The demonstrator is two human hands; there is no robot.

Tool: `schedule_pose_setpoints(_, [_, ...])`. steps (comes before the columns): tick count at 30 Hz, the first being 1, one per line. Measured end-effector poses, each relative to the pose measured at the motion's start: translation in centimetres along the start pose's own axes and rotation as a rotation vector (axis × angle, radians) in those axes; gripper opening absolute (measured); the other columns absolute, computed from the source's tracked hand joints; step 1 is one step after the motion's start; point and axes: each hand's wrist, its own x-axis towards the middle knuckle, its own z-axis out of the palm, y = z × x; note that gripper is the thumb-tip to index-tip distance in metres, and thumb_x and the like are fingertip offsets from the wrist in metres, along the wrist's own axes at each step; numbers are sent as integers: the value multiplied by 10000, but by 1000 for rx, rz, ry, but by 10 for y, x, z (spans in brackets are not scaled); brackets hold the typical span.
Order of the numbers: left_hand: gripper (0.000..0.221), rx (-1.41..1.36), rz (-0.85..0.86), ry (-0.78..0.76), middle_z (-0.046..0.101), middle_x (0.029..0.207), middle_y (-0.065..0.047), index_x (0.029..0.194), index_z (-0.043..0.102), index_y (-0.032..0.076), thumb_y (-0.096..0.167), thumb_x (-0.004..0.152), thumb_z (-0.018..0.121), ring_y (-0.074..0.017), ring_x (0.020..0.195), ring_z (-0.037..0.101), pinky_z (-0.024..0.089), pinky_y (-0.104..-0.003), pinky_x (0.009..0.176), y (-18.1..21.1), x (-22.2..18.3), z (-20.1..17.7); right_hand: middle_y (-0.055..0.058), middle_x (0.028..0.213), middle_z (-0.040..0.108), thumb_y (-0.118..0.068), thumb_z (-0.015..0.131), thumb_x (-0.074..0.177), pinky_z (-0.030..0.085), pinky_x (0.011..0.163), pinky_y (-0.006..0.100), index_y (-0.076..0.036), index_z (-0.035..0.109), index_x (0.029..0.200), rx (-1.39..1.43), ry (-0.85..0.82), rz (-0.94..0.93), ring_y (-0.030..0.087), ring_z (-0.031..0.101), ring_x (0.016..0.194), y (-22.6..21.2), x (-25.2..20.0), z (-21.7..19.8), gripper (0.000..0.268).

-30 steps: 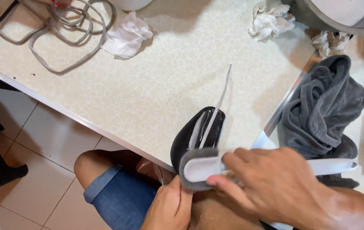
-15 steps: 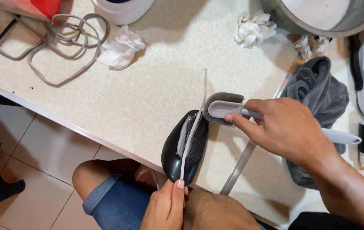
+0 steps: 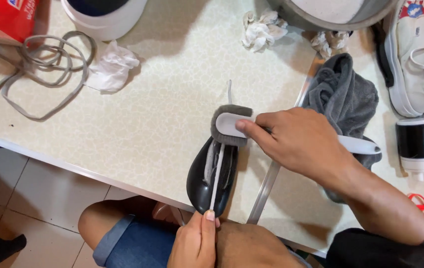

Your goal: Cleaning a black plastic shoe tree using a brush and a cloth at a workbench.

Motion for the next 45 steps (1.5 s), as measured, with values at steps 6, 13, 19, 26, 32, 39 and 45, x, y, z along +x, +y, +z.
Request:
schedule_pose_setpoints(6, [509, 4, -13, -53, 815, 998, -159, 1123, 720, 146, 471, 1008, 346, -394, 1006, 736, 504, -474, 807, 0, 5, -1, -50, 801, 730, -809, 396, 974, 514, 513, 541, -283, 640, 789, -393, 218, -367, 337, 716, 730, 4, -16, 62, 609])
schedule_pose_setpoints(13, [483, -35, 91, -54, 805, 921, -74, 1003, 707, 142, 430, 1035, 321, -299, 857, 762, 516, -424, 783, 8, 5, -5, -29, 554, 631, -799, 353, 1008, 404, 386, 396, -253, 580, 632, -479, 533, -267, 264, 651, 499, 6, -17, 61, 701])
schedule_pose_setpoints(19, [471, -73, 76, -47, 814, 894, -21, 953, 690, 139, 412, 1038, 316, -271, 840, 759, 508, -405, 789, 13, 0, -9, -106, 560, 552, -718, 204, 1047, 335, 419, 269, -309, 574, 690, -457, 283, -97, 148, 532, 525, 1, 17, 40, 658])
schedule_pose_setpoints(26, [423, -60, 121, -20, 765, 812, -93, 900, 633, 136, 380, 1053, 323, -389, 803, 689, 432, -480, 757, 5, 2, -3, -140, 494, 498, -766, 155, 1004, 279, 363, 226, -333, 575, 697, -592, 253, -256, 58, 439, 382, 3, 18, 72, 676])
schedule_pose_setpoints(32, [434, -63, 65, -69, 809, 905, -52, 976, 661, 117, 386, 1040, 327, -347, 864, 740, 475, -477, 792, 3, -1, -3, -157, 550, 470, -800, 86, 1014, 306, 354, 199, -326, 514, 792, -712, 3, -68, 12, 412, 422, -15, -21, 47, 677])
schedule_pose_setpoints(39, [459, -40, 80, -63, 785, 863, -84, 923, 668, 122, 391, 1061, 323, -325, 814, 740, 495, -462, 765, 6, -5, -4, -135, 449, 318, -715, 111, 1108, 174, 417, 187, -255, 351, 568, -584, 430, -57, 40, 245, 403, -3, 12, 34, 749])
schedule_pose_setpoints(45, [491, -69, 91, -41, 813, 926, -58, 974, 691, 93, 403, 1052, 317, -309, 874, 760, 515, -449, 807, 7, -1, -4, -24, 678, 711, -790, 269, 1008, 497, 466, 443, -293, 647, 757, -612, 207, -221, 306, 732, 659, -10, 6, 61, 673])
